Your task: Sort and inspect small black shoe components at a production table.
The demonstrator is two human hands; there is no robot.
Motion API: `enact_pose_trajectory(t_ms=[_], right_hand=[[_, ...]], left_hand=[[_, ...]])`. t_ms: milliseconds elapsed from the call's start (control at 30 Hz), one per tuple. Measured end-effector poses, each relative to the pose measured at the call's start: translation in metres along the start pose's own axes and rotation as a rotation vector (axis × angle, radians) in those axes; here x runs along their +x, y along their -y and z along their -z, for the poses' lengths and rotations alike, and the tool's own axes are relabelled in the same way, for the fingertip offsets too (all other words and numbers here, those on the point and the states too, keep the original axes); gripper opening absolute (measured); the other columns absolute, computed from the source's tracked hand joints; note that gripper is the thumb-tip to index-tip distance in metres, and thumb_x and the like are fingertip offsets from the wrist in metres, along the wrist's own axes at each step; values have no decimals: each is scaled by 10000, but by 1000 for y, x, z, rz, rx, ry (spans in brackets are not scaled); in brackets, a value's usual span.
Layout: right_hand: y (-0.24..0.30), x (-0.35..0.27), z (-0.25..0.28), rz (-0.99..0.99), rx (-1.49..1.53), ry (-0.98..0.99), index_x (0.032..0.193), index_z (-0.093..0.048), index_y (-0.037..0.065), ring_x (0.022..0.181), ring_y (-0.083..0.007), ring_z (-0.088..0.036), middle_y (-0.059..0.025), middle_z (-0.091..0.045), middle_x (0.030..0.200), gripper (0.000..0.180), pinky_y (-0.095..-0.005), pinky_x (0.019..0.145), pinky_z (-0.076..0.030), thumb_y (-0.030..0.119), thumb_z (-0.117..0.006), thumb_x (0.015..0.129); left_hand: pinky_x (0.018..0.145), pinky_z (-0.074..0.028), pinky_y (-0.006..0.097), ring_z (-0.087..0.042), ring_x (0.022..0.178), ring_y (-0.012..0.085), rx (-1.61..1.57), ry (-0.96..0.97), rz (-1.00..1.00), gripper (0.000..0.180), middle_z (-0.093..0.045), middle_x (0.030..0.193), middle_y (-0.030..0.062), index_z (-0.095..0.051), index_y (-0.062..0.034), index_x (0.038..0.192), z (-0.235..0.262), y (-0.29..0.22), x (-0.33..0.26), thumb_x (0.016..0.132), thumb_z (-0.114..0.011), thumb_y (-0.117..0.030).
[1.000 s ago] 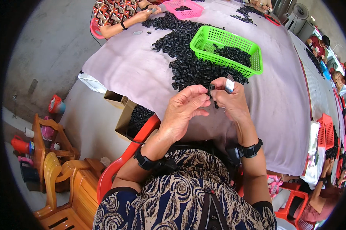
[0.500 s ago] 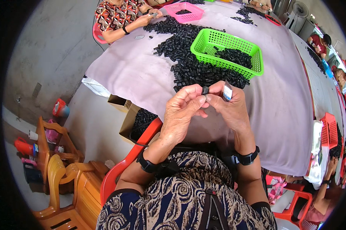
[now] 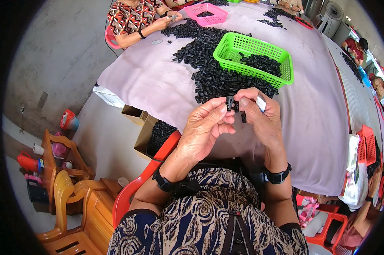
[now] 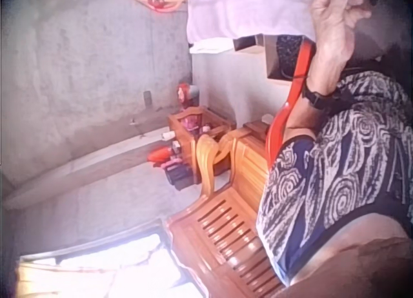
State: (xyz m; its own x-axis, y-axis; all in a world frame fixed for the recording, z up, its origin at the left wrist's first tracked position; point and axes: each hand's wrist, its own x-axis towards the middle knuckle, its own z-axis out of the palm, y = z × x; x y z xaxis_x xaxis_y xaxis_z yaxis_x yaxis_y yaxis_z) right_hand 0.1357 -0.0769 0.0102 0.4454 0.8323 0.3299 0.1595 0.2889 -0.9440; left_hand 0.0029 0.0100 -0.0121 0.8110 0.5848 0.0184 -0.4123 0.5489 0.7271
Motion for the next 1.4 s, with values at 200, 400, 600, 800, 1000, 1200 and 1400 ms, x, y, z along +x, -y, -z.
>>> enact_pose_trajectory(t_ms=[200, 400, 600, 800, 1000, 1200, 1400], right_hand=[[-7, 2, -2, 233, -150, 65, 1000, -607, 40, 647, -60, -474, -1, -505, 743, 229, -202, 590, -397, 60, -653, 776], [-11, 2, -2, 260, -195, 56, 938, -624, 32, 617, -58, -481, -10, -519, 728, 190, -197, 548, -397, 77, -677, 761], [-8, 2, 0, 243, -101, 30, 866, -620, -6, 671, -68, -558, -34, -573, 766, 116, -202, 592, -449, 101, -625, 823], [-3, 0, -2, 123, -3, 28, 874, -617, -16, 696, -81, -571, -37, -571, 769, 117, -214, 617, -463, 94, -585, 853], [-10, 2, 2, 269, -110, 63, 911, -620, 0, 680, -79, -546, -40, -567, 773, 108, -213, 607, -434, 74, -598, 835], [-12, 3, 1, 266, -116, 20, 873, -623, 6, 663, -76, -533, -33, -563, 748, 93, -208, 588, -416, 86, -614, 825], [-12, 3, 1, 261, -140, -7, 862, -618, 15, 633, -76, -520, -29, -553, 722, 91, -209, 560, -403, 88, -631, 809]], left_hand=[[625, -511, 291, -600, 758, 127, -69, 47, 42, 214, -609, 871, 53, -549, -34, 1074, 0, 0, 0, 882, -554, -128], [614, -489, 260, -576, 726, 96, 8, 51, 32, 188, -607, 854, 41, -575, -34, 1035, -4, -2, -2, 886, -552, -145], [588, -445, 263, -537, 707, 108, -37, 52, 119, 171, -595, 816, 14, -588, -50, 998, -6, -3, -2, 879, -563, -170], [581, -421, 248, -500, 694, 93, -49, 93, 173, 184, -567, 786, -9, -584, -51, 956, -6, -4, -1, 881, -558, -217], [588, -429, 250, -517, 703, 96, -112, 119, 200, 200, -580, 797, -4, -574, -51, 999, -5, -5, -2, 885, -550, -214], [618, -510, 300, -616, 760, 157, 64, 41, 102, 222, -634, 871, 88, -564, -24, 1043, -6, -5, -3, 900, -526, -189], [610, -518, 296, -620, 743, 156, 230, 15, 10, 234, -633, 861, 97, -561, 0, 1066, -8, -3, -5, 900, -525, -162]])
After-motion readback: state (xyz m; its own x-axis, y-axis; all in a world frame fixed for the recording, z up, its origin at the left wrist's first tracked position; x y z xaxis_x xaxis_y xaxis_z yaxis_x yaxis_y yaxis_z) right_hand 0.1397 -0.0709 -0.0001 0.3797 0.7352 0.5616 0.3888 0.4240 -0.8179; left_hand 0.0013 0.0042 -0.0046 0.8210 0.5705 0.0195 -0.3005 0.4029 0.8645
